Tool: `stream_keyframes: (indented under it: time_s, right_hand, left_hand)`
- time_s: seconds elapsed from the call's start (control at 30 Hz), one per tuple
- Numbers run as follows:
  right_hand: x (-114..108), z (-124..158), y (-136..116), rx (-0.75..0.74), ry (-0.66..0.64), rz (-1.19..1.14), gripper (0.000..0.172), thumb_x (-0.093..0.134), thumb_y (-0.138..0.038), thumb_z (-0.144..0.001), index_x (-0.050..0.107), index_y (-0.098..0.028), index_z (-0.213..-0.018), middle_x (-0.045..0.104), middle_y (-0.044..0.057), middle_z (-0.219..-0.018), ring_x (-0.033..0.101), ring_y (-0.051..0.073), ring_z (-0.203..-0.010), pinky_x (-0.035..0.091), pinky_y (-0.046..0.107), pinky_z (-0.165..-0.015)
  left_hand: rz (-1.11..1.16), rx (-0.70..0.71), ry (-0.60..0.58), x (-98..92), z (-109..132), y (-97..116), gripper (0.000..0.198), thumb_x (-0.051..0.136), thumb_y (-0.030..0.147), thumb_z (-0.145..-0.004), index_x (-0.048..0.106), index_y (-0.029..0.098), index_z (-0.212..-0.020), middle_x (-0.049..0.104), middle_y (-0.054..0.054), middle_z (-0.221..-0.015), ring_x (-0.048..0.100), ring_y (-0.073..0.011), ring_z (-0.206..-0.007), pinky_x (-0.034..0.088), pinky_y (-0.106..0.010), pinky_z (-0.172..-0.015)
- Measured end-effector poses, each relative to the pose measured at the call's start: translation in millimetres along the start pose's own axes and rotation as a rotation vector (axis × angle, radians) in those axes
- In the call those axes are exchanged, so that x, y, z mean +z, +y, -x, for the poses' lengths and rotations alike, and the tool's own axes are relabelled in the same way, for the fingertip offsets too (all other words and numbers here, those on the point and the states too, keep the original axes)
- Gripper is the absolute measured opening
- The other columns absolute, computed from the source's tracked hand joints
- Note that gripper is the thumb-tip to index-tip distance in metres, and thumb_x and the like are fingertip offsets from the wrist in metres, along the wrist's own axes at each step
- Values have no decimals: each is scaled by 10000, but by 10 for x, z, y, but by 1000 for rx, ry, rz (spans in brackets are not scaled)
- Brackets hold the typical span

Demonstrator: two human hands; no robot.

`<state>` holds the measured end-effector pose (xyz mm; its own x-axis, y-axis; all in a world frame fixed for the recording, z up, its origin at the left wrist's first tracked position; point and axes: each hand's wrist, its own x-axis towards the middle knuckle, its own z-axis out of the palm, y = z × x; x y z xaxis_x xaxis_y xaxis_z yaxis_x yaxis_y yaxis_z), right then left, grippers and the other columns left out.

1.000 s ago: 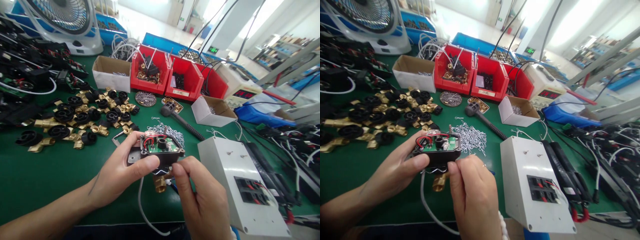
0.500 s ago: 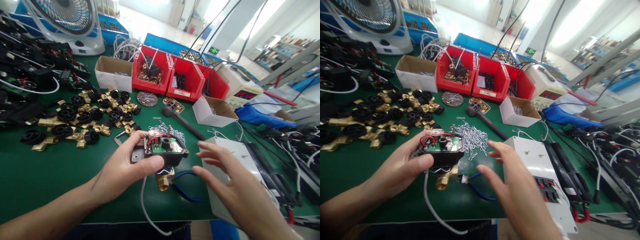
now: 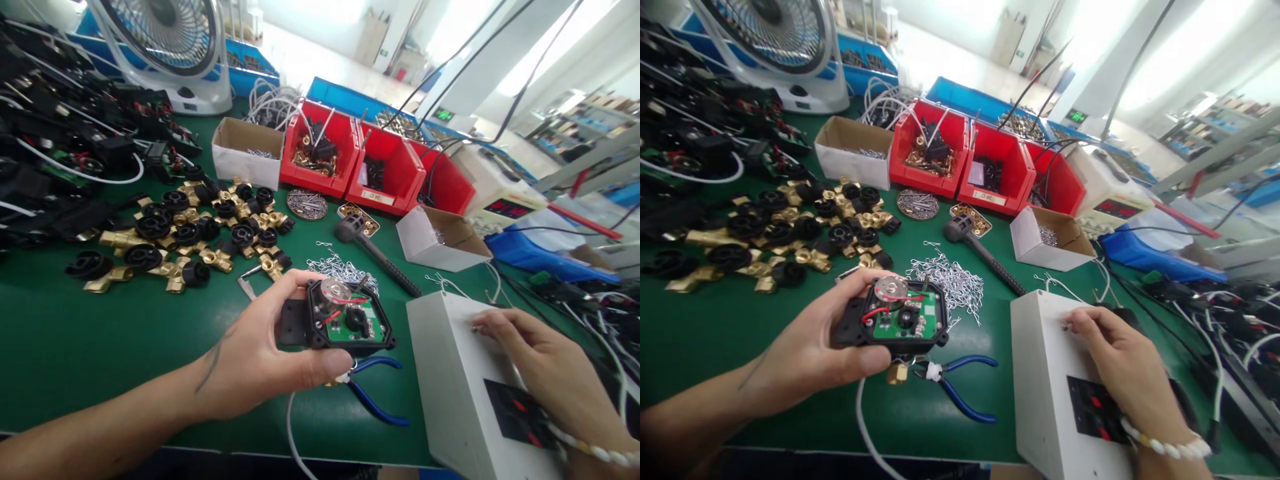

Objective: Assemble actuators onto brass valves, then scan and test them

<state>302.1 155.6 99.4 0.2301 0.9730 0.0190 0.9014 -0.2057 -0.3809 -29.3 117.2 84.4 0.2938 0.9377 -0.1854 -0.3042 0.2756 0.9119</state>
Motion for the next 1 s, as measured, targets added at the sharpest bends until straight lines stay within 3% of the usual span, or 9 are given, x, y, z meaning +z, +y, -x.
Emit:
stream_keyframes:
  time_s: [0.23, 0.37, 0.6, 0.77, 1.0]
  right_hand:
    - [-24, 16, -98, 98, 6, -51, 348, 575, -544, -600, 686, -250, -751, 747, 97, -890, 680, 322, -885, 514, 414, -818]
    - [-20, -11, -105, 119, -57, -39, 446, 621, -558, -539, 709, -246, -845, 749, 93, -935, 673, 322, -853, 507, 418, -784]
    - [-21, -22, -102, 161, -25, 44, 432, 562, -593, -543, 683, -246, -769, 732, 91, -852, 657, 311, -787, 481, 395, -690]
    - [-1, -39, -19, 121, 18, 70, 404, 482, -620, -617, 650, -258, -681, 733, 93, -802, 671, 319, -797, 501, 420, -749]
    - [47, -66, 35, 120, 74, -58, 444, 436, -673, -567, 607, -266, -524, 731, 96, -775, 677, 344, -802, 507, 510, -898]
  left_hand:
    - [270, -96, -123, -66, -131, -93, 448, 687, 516, -842, 656, 154, -1105, 724, -95, -1060, 695, -232, -942, 562, -282, -785]
    - [439, -114, -156, -75, -193, -127, 392, 564, 480, -942, 691, 152, -1115, 739, -96, -993, 707, -214, -874, 581, -284, -731]
    - [477, -95, -144, -77, -192, -109, 348, 528, 442, -973, 716, 177, -1098, 745, -63, -964, 700, -160, -810, 578, -233, -714]
    - [469, -81, -86, -68, -182, -94, 295, 630, 418, -921, 709, 192, -1094, 738, -44, -1004, 693, -154, -873, 575, -226, -774]
    - [430, -67, 34, -75, -196, -90, 358, 685, 381, -887, 653, 167, -1172, 718, -69, -1061, 681, -157, -890, 573, -262, -835]
